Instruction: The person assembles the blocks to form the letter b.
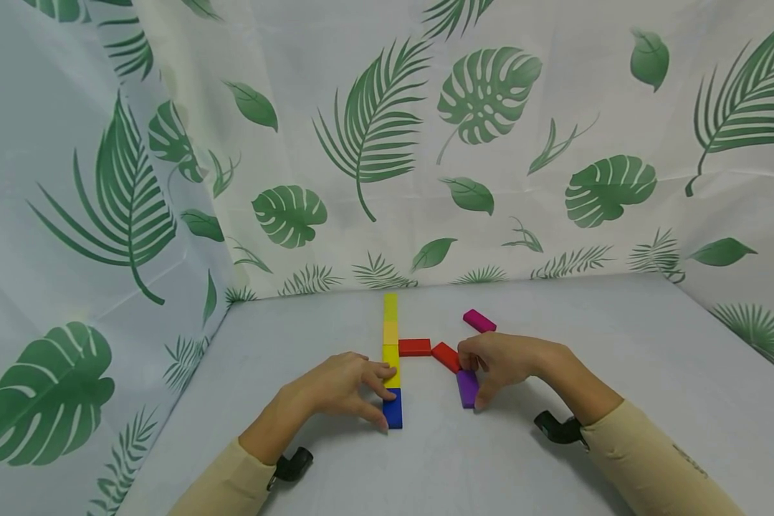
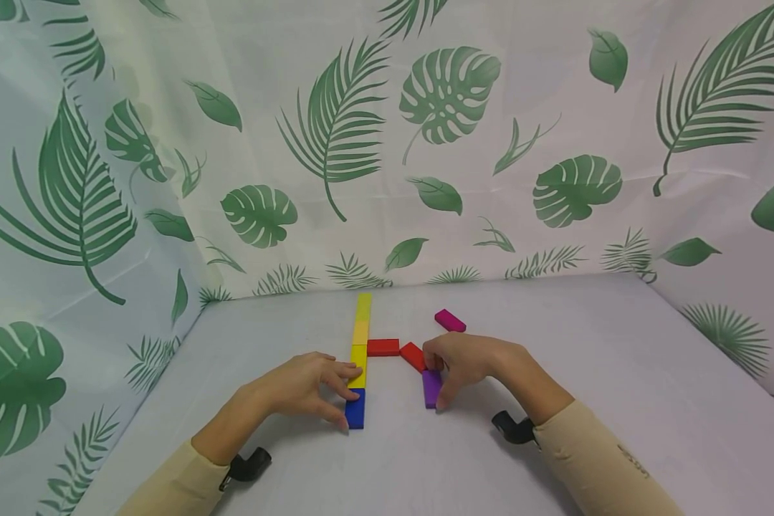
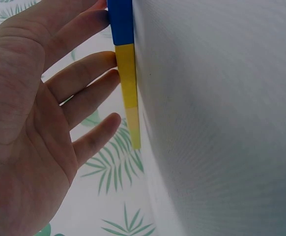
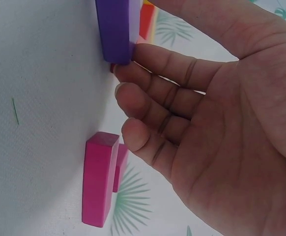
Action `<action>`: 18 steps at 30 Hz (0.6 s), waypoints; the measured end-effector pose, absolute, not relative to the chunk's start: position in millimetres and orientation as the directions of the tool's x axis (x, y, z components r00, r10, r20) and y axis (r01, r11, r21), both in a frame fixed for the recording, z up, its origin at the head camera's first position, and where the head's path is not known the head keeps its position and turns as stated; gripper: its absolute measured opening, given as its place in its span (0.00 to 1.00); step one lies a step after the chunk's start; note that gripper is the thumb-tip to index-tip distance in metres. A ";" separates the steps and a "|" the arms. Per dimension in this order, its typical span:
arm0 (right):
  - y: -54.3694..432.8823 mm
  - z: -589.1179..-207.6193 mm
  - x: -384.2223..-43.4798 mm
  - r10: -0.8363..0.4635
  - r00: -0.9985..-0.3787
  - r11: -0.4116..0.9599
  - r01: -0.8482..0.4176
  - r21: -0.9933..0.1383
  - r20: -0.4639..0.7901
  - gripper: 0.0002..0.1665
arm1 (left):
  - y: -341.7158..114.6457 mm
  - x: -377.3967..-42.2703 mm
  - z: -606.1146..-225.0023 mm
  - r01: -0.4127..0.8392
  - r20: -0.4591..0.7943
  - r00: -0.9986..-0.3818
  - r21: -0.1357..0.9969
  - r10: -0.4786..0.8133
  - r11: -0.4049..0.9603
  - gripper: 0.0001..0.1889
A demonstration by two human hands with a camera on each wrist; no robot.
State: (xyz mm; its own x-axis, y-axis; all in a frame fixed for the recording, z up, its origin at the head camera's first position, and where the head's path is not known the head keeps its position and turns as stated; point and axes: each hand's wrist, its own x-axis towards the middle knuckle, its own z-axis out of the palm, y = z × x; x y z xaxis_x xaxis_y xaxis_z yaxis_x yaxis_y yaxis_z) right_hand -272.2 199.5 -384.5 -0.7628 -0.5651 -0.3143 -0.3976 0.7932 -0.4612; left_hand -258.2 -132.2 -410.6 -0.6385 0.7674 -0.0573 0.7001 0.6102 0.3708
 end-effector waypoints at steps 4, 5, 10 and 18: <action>199.3 -384.9 -272.3 -0.564 -0.763 0.794 -0.396 -0.461 -0.316 0.30 | -132.1 -258.3 -410.6 0.708 -0.052 -0.633 0.366 0.772 0.604 0.25; 199.2 -385.1 -272.3 -0.564 -0.763 0.794 -0.395 -0.462 -0.317 0.30 | -132.0 -258.2 -410.7 0.709 -0.051 -0.632 0.366 0.773 0.603 0.25; 199.1 -385.8 -273.2 -0.569 -0.761 0.791 -0.403 -0.460 -0.311 0.30 | -131.6 -257.4 -409.8 0.709 -0.048 -0.632 0.366 0.773 0.602 0.25; 199.0 -387.1 -274.3 -0.582 -0.758 0.781 -0.419 -0.463 -0.295 0.30 | -131.6 -257.6 -410.5 0.707 -0.051 -0.635 0.364 0.771 0.607 0.25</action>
State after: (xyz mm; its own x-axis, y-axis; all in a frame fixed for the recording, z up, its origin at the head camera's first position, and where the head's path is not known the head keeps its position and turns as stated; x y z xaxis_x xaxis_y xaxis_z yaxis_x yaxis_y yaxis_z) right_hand -274.3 199.0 -387.1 -0.7579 -0.5817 -0.2952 -0.4192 0.7811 -0.4628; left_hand -257.6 -131.6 -410.5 -0.6353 0.7706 -0.0512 0.7068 0.6069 0.3635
